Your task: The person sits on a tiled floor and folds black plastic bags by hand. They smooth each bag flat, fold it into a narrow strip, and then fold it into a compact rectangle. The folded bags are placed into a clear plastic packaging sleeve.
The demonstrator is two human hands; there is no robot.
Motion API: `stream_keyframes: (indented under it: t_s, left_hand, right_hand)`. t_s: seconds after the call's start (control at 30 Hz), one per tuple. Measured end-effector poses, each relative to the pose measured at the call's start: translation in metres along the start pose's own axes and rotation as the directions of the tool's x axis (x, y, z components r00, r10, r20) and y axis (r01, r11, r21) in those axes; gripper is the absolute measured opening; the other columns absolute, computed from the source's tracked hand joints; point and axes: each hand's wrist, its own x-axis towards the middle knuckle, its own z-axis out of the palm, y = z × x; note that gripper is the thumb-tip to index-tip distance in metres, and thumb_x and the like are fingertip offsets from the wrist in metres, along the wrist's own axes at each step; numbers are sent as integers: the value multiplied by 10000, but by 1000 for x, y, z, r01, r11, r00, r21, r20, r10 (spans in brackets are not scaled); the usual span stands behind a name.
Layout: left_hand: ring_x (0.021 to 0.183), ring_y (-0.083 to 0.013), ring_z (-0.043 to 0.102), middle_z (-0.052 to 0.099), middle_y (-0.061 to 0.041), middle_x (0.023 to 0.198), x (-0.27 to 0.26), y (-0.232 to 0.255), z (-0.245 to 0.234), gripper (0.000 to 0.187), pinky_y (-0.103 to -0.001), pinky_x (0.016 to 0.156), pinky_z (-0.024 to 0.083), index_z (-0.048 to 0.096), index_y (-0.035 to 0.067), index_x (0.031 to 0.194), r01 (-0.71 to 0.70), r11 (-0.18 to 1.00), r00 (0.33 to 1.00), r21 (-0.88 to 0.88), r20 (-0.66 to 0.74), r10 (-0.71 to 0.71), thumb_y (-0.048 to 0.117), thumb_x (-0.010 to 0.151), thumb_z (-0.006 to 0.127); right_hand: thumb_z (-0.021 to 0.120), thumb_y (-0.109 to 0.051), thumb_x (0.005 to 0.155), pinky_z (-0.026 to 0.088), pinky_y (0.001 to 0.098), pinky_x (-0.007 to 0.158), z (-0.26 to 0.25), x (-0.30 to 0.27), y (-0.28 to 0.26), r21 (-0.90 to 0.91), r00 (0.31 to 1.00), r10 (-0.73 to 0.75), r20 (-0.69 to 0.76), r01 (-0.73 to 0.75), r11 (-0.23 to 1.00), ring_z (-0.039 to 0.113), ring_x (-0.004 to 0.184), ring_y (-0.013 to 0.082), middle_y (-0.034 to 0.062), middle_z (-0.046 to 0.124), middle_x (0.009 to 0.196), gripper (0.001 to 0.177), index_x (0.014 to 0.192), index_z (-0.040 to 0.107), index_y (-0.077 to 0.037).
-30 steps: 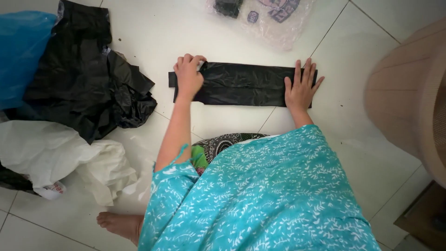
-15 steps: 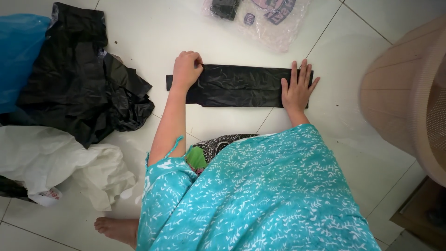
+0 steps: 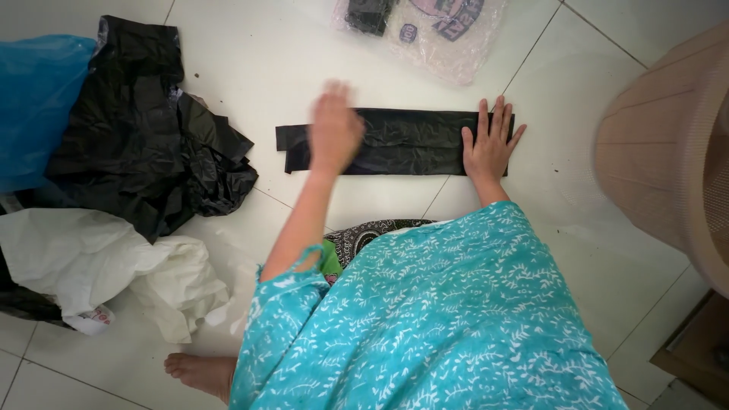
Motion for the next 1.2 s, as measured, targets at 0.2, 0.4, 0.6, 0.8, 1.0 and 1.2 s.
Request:
stream_keyframes:
  t_s: [0.2, 0.4, 0.6, 0.8, 1.0, 1.2]
  left_hand:
    - [1593, -275, 155, 217, -56, 1717, -24, 29, 9, 698, -584, 1282, 95, 375, 233, 1626, -221, 975, 923, -3, 322, 210, 394, 985, 599]
    - [1591, -313, 109, 176, -118, 1714, -34, 16, -2, 757, -633, 1251, 42, 356, 193, 1629, -100, 981, 968, 165, 245, 57, 429, 961, 625]
    - [1579, -318, 111, 174, -159, 1696, -39, 61, -11, 914, -614, 1250, 57, 338, 66, 1603, -262, 965, 880, 20, 416, 231, 388, 825, 695]
    - [1586, -291, 167, 232, -163, 1693, -57, 100, 10, 899, -540, 1274, 130, 365, -20, 1574, -425, 904, 823, 51, 438, 362, 271, 789, 693]
    - [1574, -301, 210, 271, -188, 1673, -67, 98, 21, 829, -536, 1265, 173, 421, -39, 1542, -438, 892, 837, 111, 413, 360, 263, 813, 674]
    - [1454, -327, 422, 485, -195, 1528, -67, 92, 30, 646, -565, 1232, 244, 530, -4, 1464, -441, 878, 881, 188, 278, 383, 181, 855, 643]
  right_hand:
    - [398, -493, 1118, -37, 641, 1248, 7, 1, 6, -10, 1000, -2, -1, 2, 1000, 107, 1618, 320, 84, 140, 1756, 628, 1682, 264, -251]
    - [496, -464, 1116, -16, 661, 1249, 6, 5, 21, 138, 999, -26, -44, 31, 990, 108, 1629, 323, 92, 145, 1761, 669, 1686, 256, -209]
    - [716, -424, 894, 68, 651, 1235, -39, -39, 12, 146, 879, -470, -82, 477, 867, 209, 1562, 349, 148, 342, 1649, 755, 1526, 493, -77]
    - [694, -229, 939, 311, 497, 1238, -46, -64, -18, -188, 639, -764, -91, 742, 643, 518, 1415, 249, 114, 599, 1469, 316, 1207, 694, -60]
    - [636, -135, 928, 392, 447, 1190, -42, -55, -28, -349, 572, -811, -124, 740, 576, 641, 1262, 251, 141, 693, 1325, 134, 1015, 695, -53]
    - [656, -68, 917, 390, 507, 1186, -34, -53, -31, -129, 678, -702, -218, 693, 709, 647, 1223, 234, 102, 698, 1258, 75, 985, 679, -46]
